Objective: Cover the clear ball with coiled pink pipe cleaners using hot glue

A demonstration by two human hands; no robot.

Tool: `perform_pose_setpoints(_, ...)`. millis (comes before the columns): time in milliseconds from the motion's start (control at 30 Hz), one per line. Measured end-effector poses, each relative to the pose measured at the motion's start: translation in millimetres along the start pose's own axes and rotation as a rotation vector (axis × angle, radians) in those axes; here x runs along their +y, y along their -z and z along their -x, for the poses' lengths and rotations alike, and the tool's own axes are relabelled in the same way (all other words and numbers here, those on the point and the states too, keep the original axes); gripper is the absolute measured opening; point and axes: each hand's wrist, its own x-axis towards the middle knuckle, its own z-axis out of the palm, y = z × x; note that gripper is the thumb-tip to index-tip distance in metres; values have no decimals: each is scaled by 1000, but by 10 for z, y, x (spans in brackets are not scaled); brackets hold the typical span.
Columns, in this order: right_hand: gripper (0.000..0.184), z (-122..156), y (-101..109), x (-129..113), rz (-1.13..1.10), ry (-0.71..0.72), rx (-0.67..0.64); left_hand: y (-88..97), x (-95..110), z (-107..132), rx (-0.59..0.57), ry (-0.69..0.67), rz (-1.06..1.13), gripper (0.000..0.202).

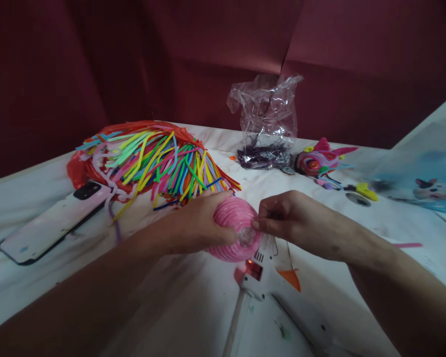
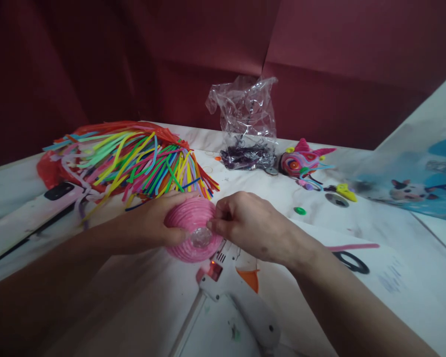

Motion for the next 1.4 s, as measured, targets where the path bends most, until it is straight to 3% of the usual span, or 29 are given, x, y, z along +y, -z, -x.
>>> perform_pose_setpoints(300,18,-8,14,4,-11,9,4,-29,8,-36,18,-17,106,48)
perform_pose_setpoints(700,22,28,42,-13,18,-4,23,-65,-22,-68,-37,37,201,37)
perform_pose_setpoints(1033,19,28,39,-5,4,20,17,-80,-31,-64,14,18,250,44)
perform_pose_setpoints(1400,22,8,90,51,-26,53,-1,-99,53,-60,98,85,223,50)
